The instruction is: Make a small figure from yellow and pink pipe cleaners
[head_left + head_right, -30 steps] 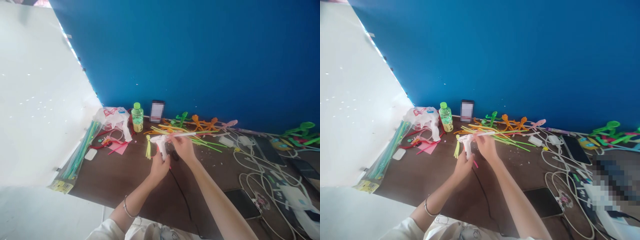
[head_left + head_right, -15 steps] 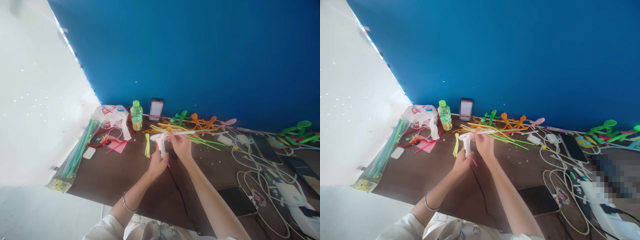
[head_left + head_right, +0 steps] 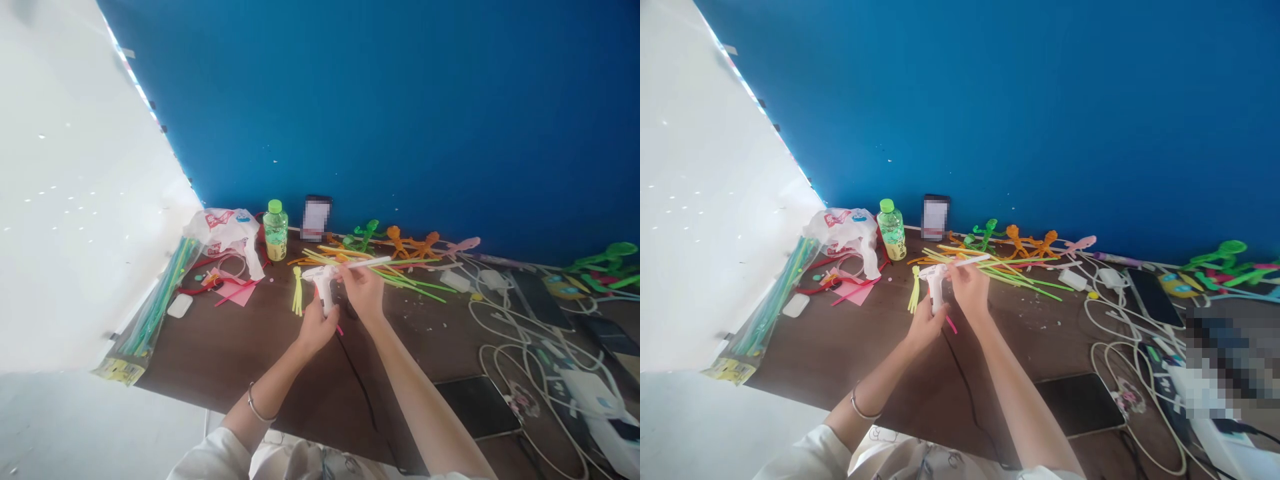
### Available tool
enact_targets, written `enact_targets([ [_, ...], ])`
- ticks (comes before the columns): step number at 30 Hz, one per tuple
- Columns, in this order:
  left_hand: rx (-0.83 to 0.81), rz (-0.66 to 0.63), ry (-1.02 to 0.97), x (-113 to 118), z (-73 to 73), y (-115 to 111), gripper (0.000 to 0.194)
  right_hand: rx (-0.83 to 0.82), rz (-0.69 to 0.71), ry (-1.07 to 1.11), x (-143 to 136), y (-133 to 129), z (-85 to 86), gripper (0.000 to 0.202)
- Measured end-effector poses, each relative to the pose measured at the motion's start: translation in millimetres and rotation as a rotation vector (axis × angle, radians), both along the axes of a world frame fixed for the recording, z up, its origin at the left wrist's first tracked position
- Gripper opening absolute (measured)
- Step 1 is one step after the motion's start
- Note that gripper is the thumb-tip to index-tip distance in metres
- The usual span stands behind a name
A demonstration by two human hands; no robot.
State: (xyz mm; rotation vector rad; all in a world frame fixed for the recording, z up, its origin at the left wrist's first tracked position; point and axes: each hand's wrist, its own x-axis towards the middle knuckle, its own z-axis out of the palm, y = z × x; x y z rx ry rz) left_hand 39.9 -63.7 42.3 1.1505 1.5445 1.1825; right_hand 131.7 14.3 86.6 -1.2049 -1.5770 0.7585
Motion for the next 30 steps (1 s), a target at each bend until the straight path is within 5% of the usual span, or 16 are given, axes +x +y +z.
enact_targets([
  [30,0.003,-0.013,0.024,-0.9,-4.2,1.1,0.012,-0.032,-0.036,0.039,-8.0,-2.1,-3.7,0.023],
])
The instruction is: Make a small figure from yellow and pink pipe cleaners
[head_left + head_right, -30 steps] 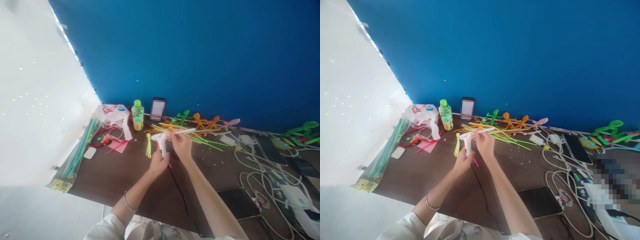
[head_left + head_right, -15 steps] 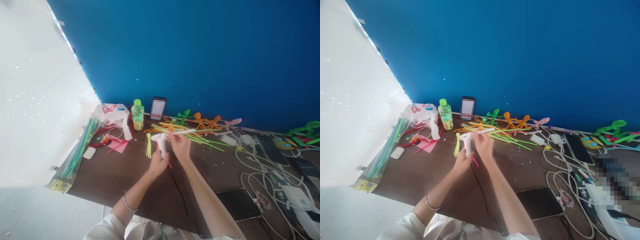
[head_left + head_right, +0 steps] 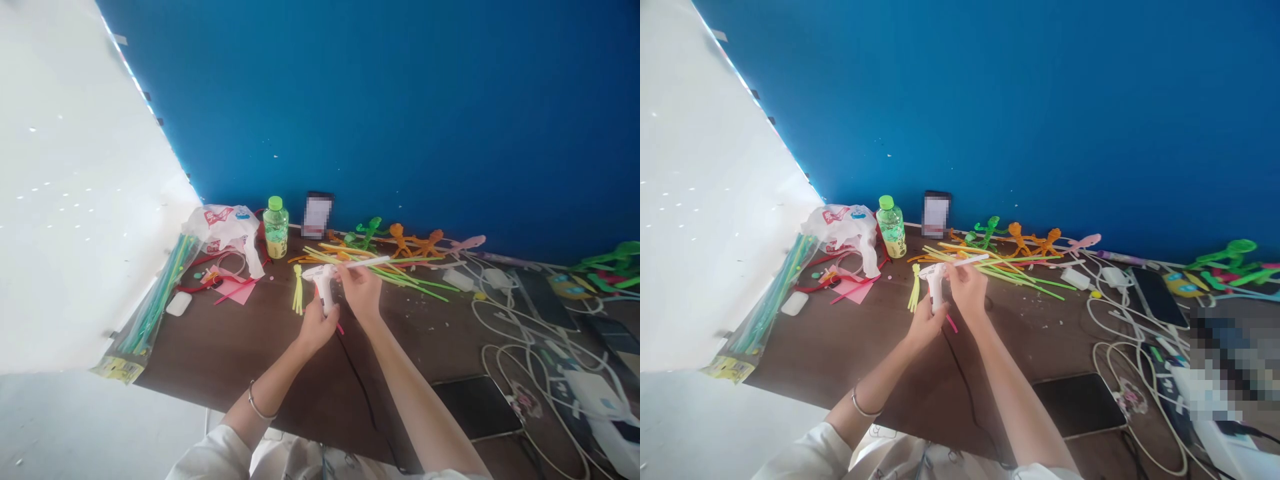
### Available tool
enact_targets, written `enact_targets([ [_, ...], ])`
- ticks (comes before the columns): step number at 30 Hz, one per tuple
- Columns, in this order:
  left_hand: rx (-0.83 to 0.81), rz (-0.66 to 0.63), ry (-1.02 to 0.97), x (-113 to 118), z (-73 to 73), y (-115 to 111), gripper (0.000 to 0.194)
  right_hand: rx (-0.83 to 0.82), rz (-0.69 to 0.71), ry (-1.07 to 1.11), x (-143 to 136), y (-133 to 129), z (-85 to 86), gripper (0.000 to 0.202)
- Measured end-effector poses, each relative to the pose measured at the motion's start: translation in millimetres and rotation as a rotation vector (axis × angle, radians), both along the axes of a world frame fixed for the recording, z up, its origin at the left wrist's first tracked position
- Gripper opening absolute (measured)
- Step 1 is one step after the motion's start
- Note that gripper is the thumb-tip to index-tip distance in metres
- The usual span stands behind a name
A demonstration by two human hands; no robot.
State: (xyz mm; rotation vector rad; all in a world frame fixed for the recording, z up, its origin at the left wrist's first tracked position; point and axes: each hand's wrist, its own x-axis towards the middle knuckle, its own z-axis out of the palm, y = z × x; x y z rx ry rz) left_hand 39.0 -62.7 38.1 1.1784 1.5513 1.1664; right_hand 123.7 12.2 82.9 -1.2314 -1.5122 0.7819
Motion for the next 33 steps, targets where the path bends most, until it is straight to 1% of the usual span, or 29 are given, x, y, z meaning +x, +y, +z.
enact_targets([
  [6,-0.011,-0.017,-0.003,-1,2.6,0,0.012,0.01,-0.016,-0.001,-2,-2,-0.2,0.024],
  [11,-0.01,-0.005,0.031,-1,6.9,-3,0.013,-0.024,-0.003,0.016,0,-4,4.6,0.026],
  [16,-0.022,-0.011,0.128,5,14.4,-7,0.014,-0.124,0.022,0.088,10,-20,3.5,0.032],
  [20,0.0,-0.063,0.186,12,16.1,-11,0.015,-0.28,0.053,0.127,17,-35,-1.7,0.047],
  [23,-0.005,-0.127,0.258,17,14.9,-10,0.016,-0.372,0.08,0.095,19,-40,-2.8,0.039],
  [25,-0.016,-0.168,0.342,20,16.4,-10,0.021,-0.414,0.089,0.113,20,-41,-4.2,0.036],
  [27,-0.038,-0.23,0.434,21,21.8,-12,0.03,-0.444,0.071,0.169,21,-41,-7.7,0.036],
  [29,-0.077,-0.295,0.522,20,30.6,-17,0.037,-0.477,0.066,0.224,21,-42,-13.3,0.036],
  [31,-0.107,-0.311,0.619,14,39.5,-26,0.037,-0.509,0.073,0.283,22,-42,-19.7,0.035],
  [33,-0.134,-0.318,0.655,2,44.6,-34,0.03,-0.531,0.066,0.336,22,-41,-25.4,0.035],
])
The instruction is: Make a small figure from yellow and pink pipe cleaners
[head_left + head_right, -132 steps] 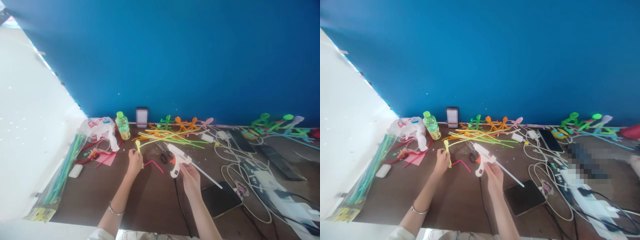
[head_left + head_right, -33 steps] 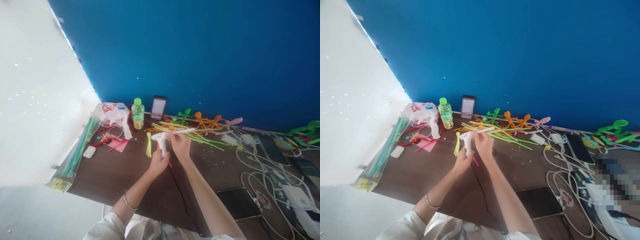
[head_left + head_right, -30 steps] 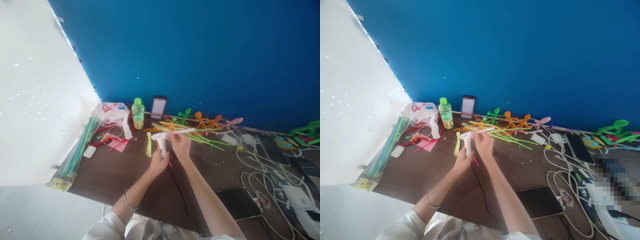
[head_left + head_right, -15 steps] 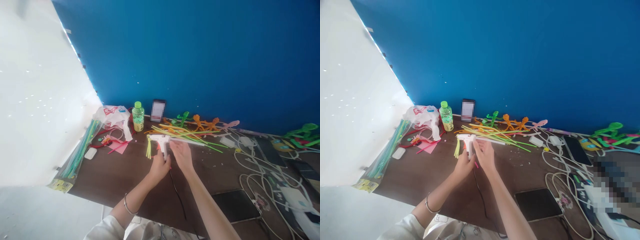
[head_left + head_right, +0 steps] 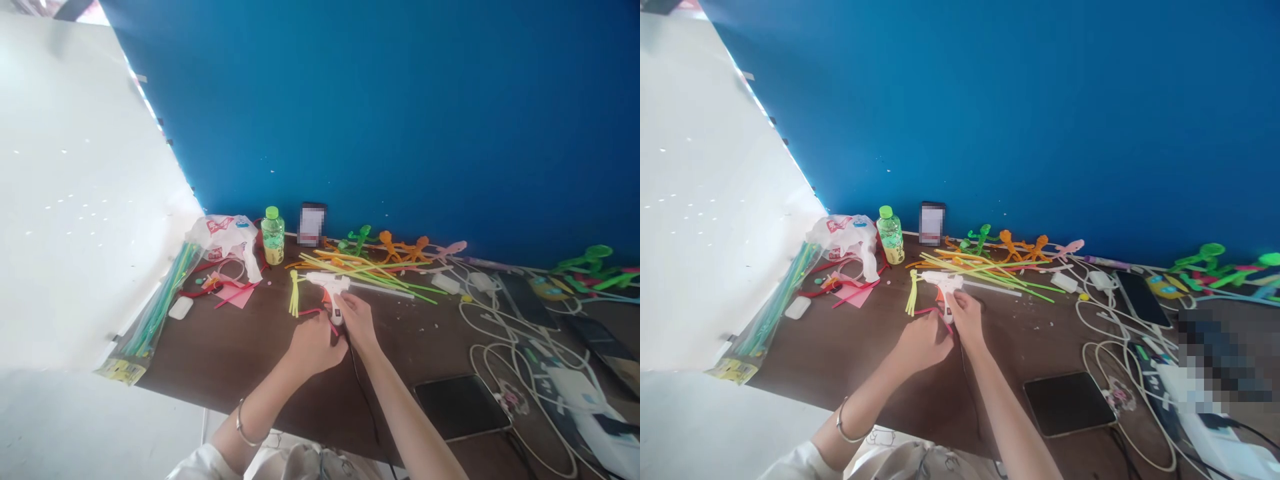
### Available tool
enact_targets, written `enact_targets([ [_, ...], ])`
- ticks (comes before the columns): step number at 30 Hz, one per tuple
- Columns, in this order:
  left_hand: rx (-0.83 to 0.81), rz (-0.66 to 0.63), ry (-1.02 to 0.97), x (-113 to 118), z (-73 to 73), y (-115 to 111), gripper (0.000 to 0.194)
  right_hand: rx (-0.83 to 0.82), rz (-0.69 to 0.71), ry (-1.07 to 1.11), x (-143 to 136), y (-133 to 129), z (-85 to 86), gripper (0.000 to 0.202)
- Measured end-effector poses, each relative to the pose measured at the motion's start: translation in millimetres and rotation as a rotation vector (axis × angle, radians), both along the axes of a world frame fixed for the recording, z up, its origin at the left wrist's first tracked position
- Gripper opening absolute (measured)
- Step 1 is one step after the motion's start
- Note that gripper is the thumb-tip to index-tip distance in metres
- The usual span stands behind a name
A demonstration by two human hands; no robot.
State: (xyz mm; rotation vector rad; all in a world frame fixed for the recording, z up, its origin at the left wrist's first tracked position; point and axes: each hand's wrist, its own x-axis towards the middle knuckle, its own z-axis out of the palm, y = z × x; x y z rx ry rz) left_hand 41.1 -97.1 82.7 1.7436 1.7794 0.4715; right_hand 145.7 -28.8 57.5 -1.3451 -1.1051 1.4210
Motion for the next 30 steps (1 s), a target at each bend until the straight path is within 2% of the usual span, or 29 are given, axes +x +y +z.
enact_targets([
  [2,-0.005,0.084,0.006,-18,-1.2,-4,0.022,-0.019,-0.023,0.025,1,1,-4.3,0.036],
  [4,0.003,0.29,0.032,-39,-8.0,-2,0.023,-0.029,-0.017,0.028,1,3,-7.2,0.035],
  [6,0.017,0.452,0.045,-57,-16.9,7,0.025,-0.023,-0.002,0.02,1,4,-9.0,0.035],
  [8,0.015,0.519,0.027,-68,-24.7,19,0.028,-0.012,0.009,0.009,0,5,-9.8,0.035],
  [10,-0.02,0.518,0.042,-69,-30.1,31,0.031,-0.003,0.004,0.009,-1,6,-9.6,0.034],
  [15,-0.07,0.463,0.142,-55,-38.7,50,0.036,0.029,-0.049,0.069,1,10,-5.3,0.031],
  [20,-0.106,0.434,0.195,-51,-45.9,53,0.02,0.054,-0.094,0.069,12,18,1.9,0.036],
  [23,-0.071,0.419,0.185,-52,-46.3,49,0.017,0.078,-0.073,0.022,18,17,7.1,0.036],
  [26,0.007,0.414,0.073,-53,-46.4,43,0.013,0.137,-0.018,-0.073,23,11,11.4,0.034],
  [30,0.09,0.422,-0.321,-57,-51.8,40,0.008,0.299,0.064,-0.339,38,0,12.8,0.031],
])
